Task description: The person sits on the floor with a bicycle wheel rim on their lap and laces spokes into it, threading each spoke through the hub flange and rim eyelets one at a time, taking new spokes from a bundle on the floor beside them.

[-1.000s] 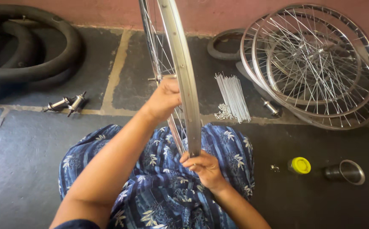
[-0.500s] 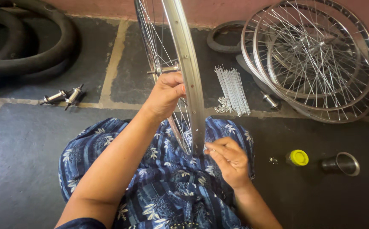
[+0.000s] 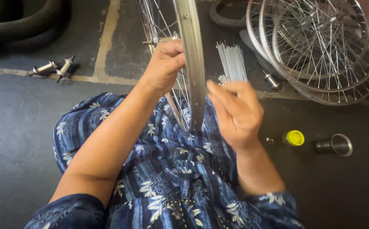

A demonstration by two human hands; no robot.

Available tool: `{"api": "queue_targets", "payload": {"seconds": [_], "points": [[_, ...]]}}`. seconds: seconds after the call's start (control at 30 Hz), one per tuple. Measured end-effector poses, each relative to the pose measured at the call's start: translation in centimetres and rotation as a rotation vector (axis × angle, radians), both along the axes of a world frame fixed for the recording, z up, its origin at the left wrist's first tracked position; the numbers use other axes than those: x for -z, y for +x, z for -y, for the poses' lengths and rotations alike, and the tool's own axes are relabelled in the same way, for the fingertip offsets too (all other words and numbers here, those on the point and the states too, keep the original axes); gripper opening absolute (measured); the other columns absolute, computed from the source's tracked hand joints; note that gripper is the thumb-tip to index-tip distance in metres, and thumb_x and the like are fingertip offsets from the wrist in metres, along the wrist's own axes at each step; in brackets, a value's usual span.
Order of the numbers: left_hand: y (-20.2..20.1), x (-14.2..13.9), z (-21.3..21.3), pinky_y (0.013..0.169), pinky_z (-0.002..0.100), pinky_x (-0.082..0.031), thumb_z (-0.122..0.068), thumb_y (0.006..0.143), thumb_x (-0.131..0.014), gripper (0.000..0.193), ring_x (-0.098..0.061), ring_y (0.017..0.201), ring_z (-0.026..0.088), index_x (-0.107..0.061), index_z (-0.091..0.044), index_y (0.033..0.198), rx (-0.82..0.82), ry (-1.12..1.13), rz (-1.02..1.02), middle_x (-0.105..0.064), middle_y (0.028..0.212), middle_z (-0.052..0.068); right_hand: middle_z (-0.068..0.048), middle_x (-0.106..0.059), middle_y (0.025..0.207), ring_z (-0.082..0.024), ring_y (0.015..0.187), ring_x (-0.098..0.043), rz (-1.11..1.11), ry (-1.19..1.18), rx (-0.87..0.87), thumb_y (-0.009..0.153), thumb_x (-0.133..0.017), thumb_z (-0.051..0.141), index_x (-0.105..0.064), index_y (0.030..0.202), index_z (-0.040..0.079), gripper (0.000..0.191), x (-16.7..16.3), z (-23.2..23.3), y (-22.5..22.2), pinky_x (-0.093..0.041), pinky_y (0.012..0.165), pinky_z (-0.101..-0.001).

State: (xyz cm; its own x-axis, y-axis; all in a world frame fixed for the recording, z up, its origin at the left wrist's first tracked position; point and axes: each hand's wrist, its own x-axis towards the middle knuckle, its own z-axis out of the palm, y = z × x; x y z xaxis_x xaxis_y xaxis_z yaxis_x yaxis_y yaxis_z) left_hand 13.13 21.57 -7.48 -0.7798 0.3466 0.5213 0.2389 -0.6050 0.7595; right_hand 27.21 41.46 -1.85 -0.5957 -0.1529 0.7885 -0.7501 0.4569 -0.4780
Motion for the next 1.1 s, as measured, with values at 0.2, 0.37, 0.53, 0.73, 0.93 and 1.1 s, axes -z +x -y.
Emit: {"api": "queue_targets", "payload": {"seconds": [0.2,0.37,0.53,0.73,0.93,1.1], "points": [[0.4,-0.7,0.1,0.079,0.027,-0.056,-0.026,0.096,-0.082,0.025,-0.069,0.086,0.012,-0.076,-0.003,0.104,0.008,0.031,-0.009,-0.075,0.098,0.005,-0.013,-0.063,0.112,-0.017,0.086,-0.070,-0.062,0.055,-0.121,0.101,-0.068,-0.014,-0.071,0.127,0.004,0.031,-5.8,1.1,-1.3,-0.061,0.077,-0.0235],[0.4,-0.6,0.0,0.079,0.027,-0.057,-0.025,0.095,-0.080,0.023,-0.071,0.087,0.012,-0.076,-0.004,0.104,0.027,0.039,0.010,-0.076,0.098,0.004,-0.012,-0.065,0.104,-0.026,0.091,-0.069,-0.227,0.188,-0.020,0.096,-0.076,-0.012,-0.066,0.120,-0.002,0.028,-7.7,2.1,-2.1,-0.056,0.080,-0.0342],[0.3,-0.3,-0.2,0.078,0.026,-0.055,-0.023,0.097,-0.080,0.022,-0.069,0.086,0.010,-0.076,-0.004,0.107,0.019,0.029,0.033,-0.074,0.097,0.002,-0.010,-0.064,0.106,-0.027,0.094,-0.065,-0.247,0.310,0.029,0.095,-0.080,-0.009,-0.069,0.115,0.001,0.025,-7.9,2.5,-3.0,-0.053,0.080,-0.0357],[0.4,-0.4,-0.3,0.083,0.026,-0.055,-0.025,0.098,-0.079,0.023,-0.067,0.090,0.009,-0.075,-0.005,0.109,0.073,0.061,0.023,-0.073,0.100,0.001,-0.009,-0.059,0.120,-0.027,0.101,-0.053,-0.320,0.407,0.066,0.087,-0.085,-0.005,-0.072,0.106,0.005,0.025,-8.0,2.9,-4.4,-0.045,0.086,-0.0384],[0.3,-0.5,-0.6,0.084,0.027,-0.055,-0.025,0.099,-0.079,0.022,-0.068,0.091,0.011,-0.074,-0.006,0.108,0.063,0.077,0.015,-0.072,0.101,0.001,-0.007,-0.058,0.123,-0.025,0.106,-0.054,-0.351,0.436,0.123,0.092,-0.080,-0.007,-0.068,0.106,0.003,0.020,-7.1,3.2,-4.3,-0.048,0.085,-0.0340],[0.4,-0.3,-0.7,0.087,0.029,-0.056,-0.023,0.099,-0.078,0.021,-0.069,0.096,0.012,-0.074,-0.005,0.110,0.028,0.108,0.006,-0.074,0.104,0.001,-0.008,-0.061,0.120,-0.026,0.103,-0.059,-0.349,0.363,0.131,0.092,-0.079,-0.010,-0.068,0.110,0.001,0.024,-6.2,3.6,-4.1,-0.050,0.088,-0.0379]]}}
